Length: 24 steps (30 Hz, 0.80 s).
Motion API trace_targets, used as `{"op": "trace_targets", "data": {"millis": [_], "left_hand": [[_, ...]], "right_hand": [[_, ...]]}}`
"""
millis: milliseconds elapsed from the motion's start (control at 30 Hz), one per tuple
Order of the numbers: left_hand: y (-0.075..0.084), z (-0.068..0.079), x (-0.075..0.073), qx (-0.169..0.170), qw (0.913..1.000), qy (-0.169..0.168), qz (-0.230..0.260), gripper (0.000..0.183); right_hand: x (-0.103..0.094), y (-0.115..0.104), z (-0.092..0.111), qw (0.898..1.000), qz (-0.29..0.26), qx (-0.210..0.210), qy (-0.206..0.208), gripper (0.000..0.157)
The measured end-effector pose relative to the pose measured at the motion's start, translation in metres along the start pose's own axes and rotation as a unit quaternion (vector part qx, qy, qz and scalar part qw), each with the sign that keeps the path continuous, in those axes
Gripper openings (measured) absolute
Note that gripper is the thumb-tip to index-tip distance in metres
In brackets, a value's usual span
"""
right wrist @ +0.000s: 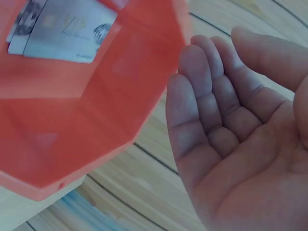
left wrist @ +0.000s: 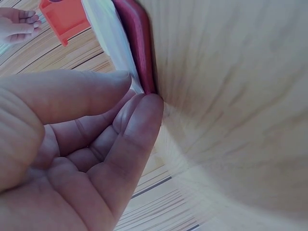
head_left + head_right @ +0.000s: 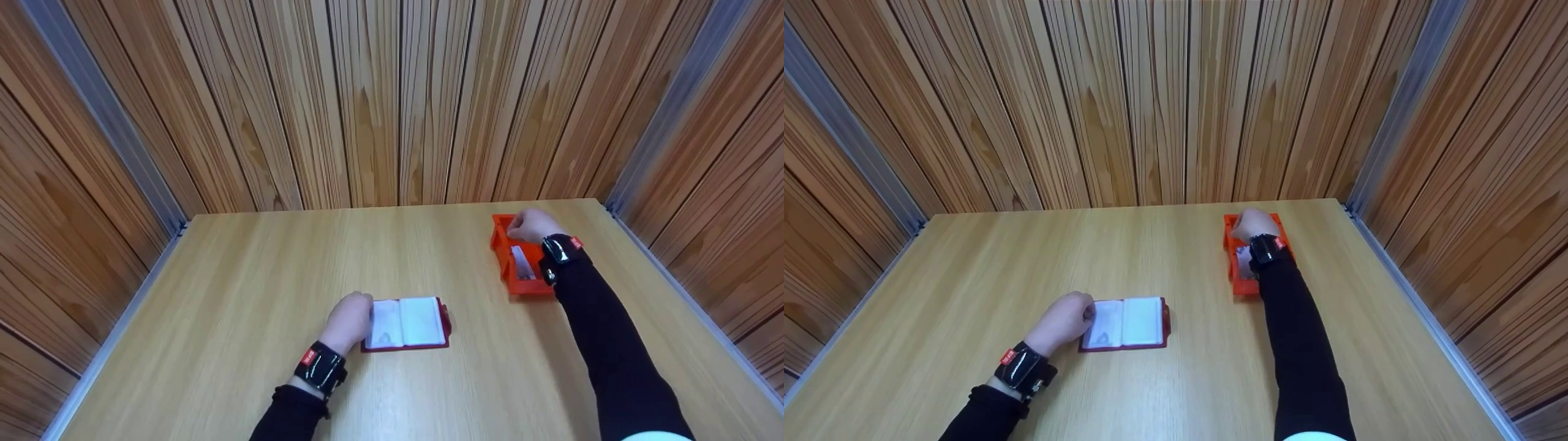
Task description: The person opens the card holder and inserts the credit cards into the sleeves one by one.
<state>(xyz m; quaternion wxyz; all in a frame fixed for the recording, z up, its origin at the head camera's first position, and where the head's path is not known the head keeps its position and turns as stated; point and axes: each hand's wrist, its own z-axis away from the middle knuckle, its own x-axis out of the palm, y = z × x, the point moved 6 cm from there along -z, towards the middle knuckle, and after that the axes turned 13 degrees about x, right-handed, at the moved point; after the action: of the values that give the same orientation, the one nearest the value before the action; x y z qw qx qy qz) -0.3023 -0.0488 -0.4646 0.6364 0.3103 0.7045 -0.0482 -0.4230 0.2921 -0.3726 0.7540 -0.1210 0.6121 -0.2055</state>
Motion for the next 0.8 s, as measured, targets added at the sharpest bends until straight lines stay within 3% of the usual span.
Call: {"op": "trace_targets", "data": {"millis": [133, 433, 667, 800], "left_hand": [[-0.001, 0.0, 0.002, -0.021, 0.9996, -0.013, 0.01, 0.007], [-0.002, 0.0, 0.003, -0.014, 0.9999, 0.001, 0.004, 0.006], [-0.002, 0.0, 0.002, -0.014, 0.9999, -0.001, 0.004, 0.005], [-0.003, 0.0, 0.002, -0.025, 0.9996, -0.011, 0.01, 0.006]], "right_hand": [[0.001, 0.005, -0.004, 1.0, 0.005, 0.018, -0.008, 0.017], [0.006, 0.016, -0.012, 0.999, 0.017, 0.041, -0.017, 0.024], [0.009, 0.022, -0.02, 1.0, 0.008, 0.021, -0.012, 0.02], [0.013, 0.026, -0.024, 0.999, 0.001, 0.03, -0.025, 0.023]]}}
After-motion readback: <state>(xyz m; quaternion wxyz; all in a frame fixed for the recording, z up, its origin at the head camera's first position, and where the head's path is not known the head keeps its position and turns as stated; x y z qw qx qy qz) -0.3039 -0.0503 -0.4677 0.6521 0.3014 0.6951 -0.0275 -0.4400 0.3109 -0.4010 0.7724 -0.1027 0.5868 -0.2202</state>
